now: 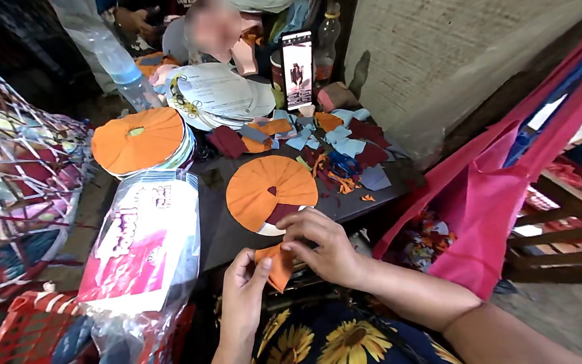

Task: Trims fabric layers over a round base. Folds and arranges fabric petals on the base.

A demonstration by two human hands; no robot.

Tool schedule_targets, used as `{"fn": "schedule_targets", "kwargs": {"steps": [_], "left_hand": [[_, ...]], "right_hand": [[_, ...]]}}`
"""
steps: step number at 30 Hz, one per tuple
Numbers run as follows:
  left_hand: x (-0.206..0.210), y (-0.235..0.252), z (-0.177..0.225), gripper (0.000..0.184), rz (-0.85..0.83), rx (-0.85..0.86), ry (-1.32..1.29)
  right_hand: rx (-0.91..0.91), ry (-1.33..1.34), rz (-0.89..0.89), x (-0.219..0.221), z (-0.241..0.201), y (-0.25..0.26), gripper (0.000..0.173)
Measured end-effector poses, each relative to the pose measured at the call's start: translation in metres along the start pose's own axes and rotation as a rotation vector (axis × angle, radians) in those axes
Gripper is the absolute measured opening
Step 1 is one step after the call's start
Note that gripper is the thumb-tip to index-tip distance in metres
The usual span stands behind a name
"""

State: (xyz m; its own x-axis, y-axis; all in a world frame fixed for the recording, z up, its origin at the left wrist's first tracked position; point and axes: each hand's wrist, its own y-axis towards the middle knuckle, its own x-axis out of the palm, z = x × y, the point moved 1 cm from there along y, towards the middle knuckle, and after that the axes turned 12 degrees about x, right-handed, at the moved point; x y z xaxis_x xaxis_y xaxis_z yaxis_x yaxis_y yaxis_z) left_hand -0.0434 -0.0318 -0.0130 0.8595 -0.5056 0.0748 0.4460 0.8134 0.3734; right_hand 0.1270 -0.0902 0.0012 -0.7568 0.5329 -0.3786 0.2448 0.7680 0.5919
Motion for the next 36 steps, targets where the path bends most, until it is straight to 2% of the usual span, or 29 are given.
{"fn": "schedule_targets", "kwargs": {"steps": [4, 7, 9, 11, 12, 13, 16, 17, 20, 22, 24, 29, 36], "left_hand": [[-0.002, 0.003, -0.001, 0.01, 0.124, -0.086, -0.157], [-0.006, 0.005, -0.003, 0.018, 0.225, -0.049, -0.271], [-0.009, 0.005, -0.001, 0.025, 0.25, -0.047, -0.256], [-0.012, 0.005, 0.001, 0.018, 0.17, -0.065, -0.111], [-0.013, 0.003, 0.001, 0.009, 0.067, -0.045, -0.028], [-0.014, 0.001, 0.0, 0.01, -0.051, -0.009, 0.042], [-0.01, -0.003, -0.004, 0.056, -0.292, 0.009, 0.11], [-0.008, -0.004, -0.004, 0.058, -0.341, -0.01, 0.122], [-0.006, -0.005, -0.003, 0.028, -0.394, -0.053, 0.212], [-0.006, -0.005, -0.001, 0.019, -0.369, -0.062, 0.322], [-0.005, -0.004, 0.002, 0.021, -0.339, -0.086, 0.419], [-0.002, 0.001, 0.009, 0.026, -0.293, -0.137, 0.632], [0.001, 0.023, 0.01, 0.015, -0.173, 0.057, 0.936]], "right_hand": [[0.085, 0.11, -0.08, -0.007, -0.002, -0.001, 0.015], [0.219, 0.137, -0.186, -0.014, -0.003, 0.0, 0.015], [0.314, 0.113, -0.269, -0.019, -0.004, 0.002, 0.019], [0.356, 0.081, -0.327, -0.021, -0.004, 0.003, 0.02], [0.357, 0.072, -0.35, -0.021, -0.004, 0.004, 0.02], [0.347, 0.071, -0.369, -0.021, -0.004, 0.004, 0.019], [0.302, 0.129, -0.42, -0.019, -0.006, 0.004, 0.013], [0.305, 0.157, -0.437, -0.018, -0.007, 0.004, 0.012], [0.347, 0.206, -0.445, -0.019, -0.004, 0.003, 0.01], [0.404, 0.211, -0.409, -0.02, 0.0, 0.002, 0.008], [0.455, 0.177, -0.362, -0.021, 0.004, 0.003, 0.005], [0.474, 0.044, -0.298, -0.023, 0.011, 0.015, 0.009], [0.528, -0.032, -0.25, -0.013, 0.019, 0.052, 0.013]]}}
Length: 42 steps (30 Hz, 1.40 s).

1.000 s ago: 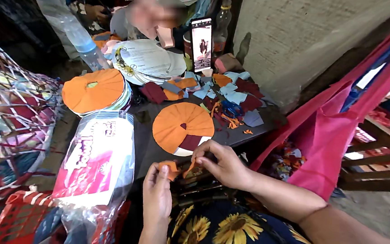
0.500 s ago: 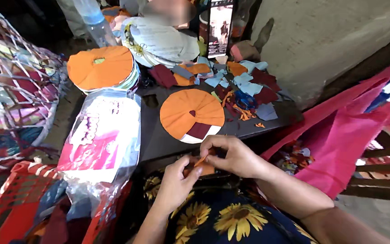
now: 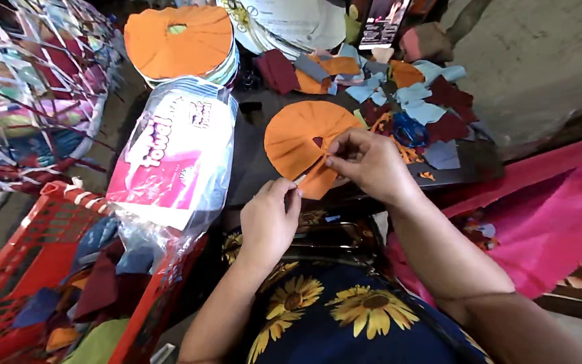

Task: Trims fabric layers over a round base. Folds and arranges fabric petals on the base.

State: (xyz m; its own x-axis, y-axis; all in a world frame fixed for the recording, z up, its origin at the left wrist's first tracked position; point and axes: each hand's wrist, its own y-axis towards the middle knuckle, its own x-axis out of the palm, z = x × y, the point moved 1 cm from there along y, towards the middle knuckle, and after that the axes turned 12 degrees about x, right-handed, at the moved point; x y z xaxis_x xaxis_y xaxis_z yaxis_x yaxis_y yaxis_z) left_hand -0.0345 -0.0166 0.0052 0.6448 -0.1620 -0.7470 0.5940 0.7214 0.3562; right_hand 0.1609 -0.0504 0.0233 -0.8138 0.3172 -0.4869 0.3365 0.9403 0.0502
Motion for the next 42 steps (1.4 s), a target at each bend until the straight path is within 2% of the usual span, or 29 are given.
{"fn": "schedule_targets", "kwargs": {"steps": [7, 12, 15, 19, 23, 26, 30, 32, 35, 37, 42], "left_hand": [[0.003, 0.024, -0.003, 0.017, -0.034, -0.056, 0.154], [0.003, 0.024, -0.007, 0.019, 0.026, -0.055, 0.123], [0.006, 0.017, -0.015, 0.018, 0.155, 0.019, 0.127], [0.022, 0.005, -0.027, 0.026, 0.335, 0.3, 0.223], [0.029, -0.003, -0.029, 0.031, 0.274, 0.447, 0.344], [0.029, -0.003, -0.029, 0.028, 0.225, 0.452, 0.407], [0.028, -0.002, -0.028, 0.027, 0.21, 0.433, 0.399], [0.026, -0.001, -0.028, 0.027, 0.23, 0.39, 0.316], [0.017, -0.002, -0.031, 0.03, 0.268, 0.263, 0.102], [0.008, -0.002, -0.037, 0.03, 0.295, 0.187, -0.07], [-0.003, -0.002, -0.047, 0.038, 0.376, -0.004, -0.72]], "right_hand": [[0.048, -0.167, 0.033, 0.009, 0.002, 0.029, 0.014], [0.025, -0.2, 0.061, 0.012, 0.007, 0.035, 0.014], [0.02, -0.212, 0.061, 0.013, 0.008, 0.035, 0.013], [0.015, -0.224, 0.069, 0.013, 0.007, 0.035, 0.013], [-0.006, -0.24, 0.085, 0.015, 0.005, 0.033, 0.013], [-0.046, -0.338, 0.128, 0.016, 0.003, 0.032, 0.015], [-0.035, -0.473, 0.17, 0.016, 0.005, 0.033, 0.028], [-0.069, -0.469, 0.205, 0.012, 0.006, 0.026, 0.027], [-0.281, -0.462, 0.247, -0.002, 0.015, 0.001, 0.018], [-0.411, -0.498, 0.211, -0.013, 0.026, -0.017, 0.019], [-0.514, -0.64, 0.175, -0.014, 0.055, -0.039, 0.027]]}}
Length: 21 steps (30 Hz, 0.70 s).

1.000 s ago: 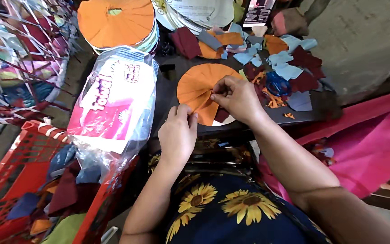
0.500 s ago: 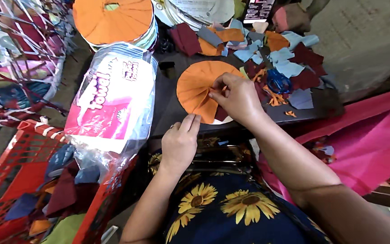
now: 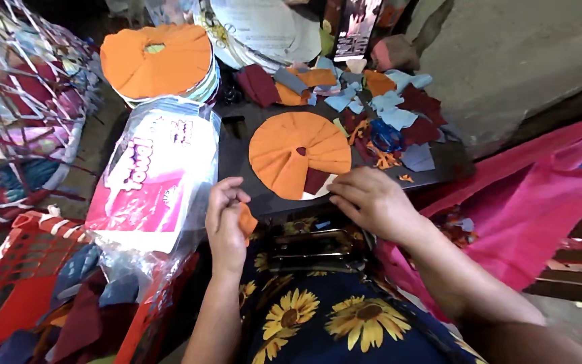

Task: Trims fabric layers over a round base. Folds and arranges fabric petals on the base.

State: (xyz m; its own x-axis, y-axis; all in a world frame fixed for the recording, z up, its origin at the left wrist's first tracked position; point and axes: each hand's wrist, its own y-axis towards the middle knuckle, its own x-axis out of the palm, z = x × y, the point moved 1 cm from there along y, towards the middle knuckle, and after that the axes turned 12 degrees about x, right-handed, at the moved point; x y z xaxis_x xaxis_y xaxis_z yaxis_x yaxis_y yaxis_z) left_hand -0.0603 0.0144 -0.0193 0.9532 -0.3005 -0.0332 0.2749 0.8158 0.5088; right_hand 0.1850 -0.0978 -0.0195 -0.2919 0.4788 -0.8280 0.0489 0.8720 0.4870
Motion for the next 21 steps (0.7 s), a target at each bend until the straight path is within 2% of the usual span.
{"fn": "schedule_targets", "kwargs": {"steps": [2, 5, 10, 13, 15, 18, 19, 21], "left_hand": [[0.002, 0.001, 0.006, 0.039, 0.044, -0.086, -0.159], [0.007, -0.001, 0.016, 0.036, 0.046, -0.105, -0.143], [0.012, -0.01, 0.025, 0.033, -0.033, 0.066, 0.004], [0.017, -0.015, 0.036, 0.035, -0.112, 0.141, 0.018], [0.018, -0.018, 0.041, 0.038, -0.199, 0.178, -0.007], [0.023, -0.023, 0.045, 0.042, -0.325, 0.208, -0.072], [0.024, -0.025, 0.045, 0.044, -0.356, 0.209, -0.093], [0.027, -0.027, 0.045, 0.048, -0.384, 0.186, -0.116]], "right_hand": [[-0.004, -0.019, 0.008, 0.008, -0.001, -0.006, 0.028], [-0.009, -0.033, 0.039, 0.016, -0.008, -0.009, 0.029], [-0.012, -0.022, 0.071, 0.023, -0.038, -0.008, 0.03], [0.074, 0.206, 0.114, 0.019, -0.052, -0.004, 0.028], [0.22, 0.556, -0.016, 0.002, -0.057, 0.0, 0.034], [0.367, 1.087, -0.443, -0.013, -0.056, 0.009, 0.058], [0.391, 1.198, -0.554, -0.014, -0.056, 0.009, 0.061], [0.46, 1.351, -0.682, -0.01, -0.057, 0.009, 0.046]]}}
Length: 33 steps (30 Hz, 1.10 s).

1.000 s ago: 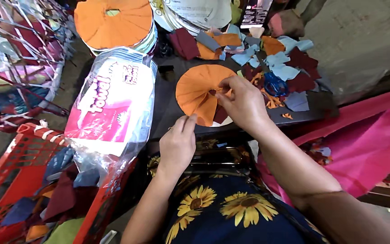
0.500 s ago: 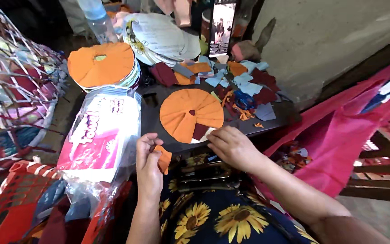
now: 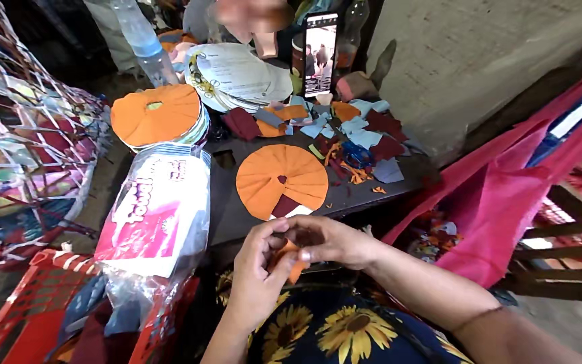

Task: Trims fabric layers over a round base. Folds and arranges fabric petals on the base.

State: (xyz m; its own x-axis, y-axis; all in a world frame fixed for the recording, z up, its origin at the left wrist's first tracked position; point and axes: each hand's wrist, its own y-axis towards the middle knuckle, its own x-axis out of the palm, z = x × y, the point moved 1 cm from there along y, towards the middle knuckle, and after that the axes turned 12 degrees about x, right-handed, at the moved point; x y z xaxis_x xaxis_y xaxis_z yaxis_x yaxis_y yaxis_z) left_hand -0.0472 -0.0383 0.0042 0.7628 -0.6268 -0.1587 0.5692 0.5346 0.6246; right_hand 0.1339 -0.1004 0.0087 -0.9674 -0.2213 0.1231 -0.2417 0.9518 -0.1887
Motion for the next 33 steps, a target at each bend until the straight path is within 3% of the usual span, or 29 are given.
{"fn": "schedule_targets", "kwargs": {"steps": [2, 6, 9, 15, 33], "left_hand": [[0.002, -0.001, -0.001, 0.051, 0.011, -0.033, 0.017], [0.001, -0.005, -0.005, 0.049, 0.038, -0.113, 0.025], [0.0, -0.01, -0.007, 0.045, 0.021, -0.202, -0.013], [-0.005, -0.014, -0.006, 0.014, 0.019, -0.265, 0.101], [-0.003, -0.017, -0.007, 0.022, -0.012, -0.227, 0.484]], "right_hand": [[0.045, 0.093, -0.014, 0.0, 0.003, 0.002, 0.027], [0.066, 0.094, 0.104, -0.003, 0.0, -0.001, 0.012], [0.041, 0.015, 0.183, -0.006, -0.002, -0.003, 0.01], [-0.024, -0.14, 0.347, -0.014, -0.003, -0.005, 0.007], [-0.139, -0.422, 0.633, -0.02, 0.004, -0.006, 0.008]]}}
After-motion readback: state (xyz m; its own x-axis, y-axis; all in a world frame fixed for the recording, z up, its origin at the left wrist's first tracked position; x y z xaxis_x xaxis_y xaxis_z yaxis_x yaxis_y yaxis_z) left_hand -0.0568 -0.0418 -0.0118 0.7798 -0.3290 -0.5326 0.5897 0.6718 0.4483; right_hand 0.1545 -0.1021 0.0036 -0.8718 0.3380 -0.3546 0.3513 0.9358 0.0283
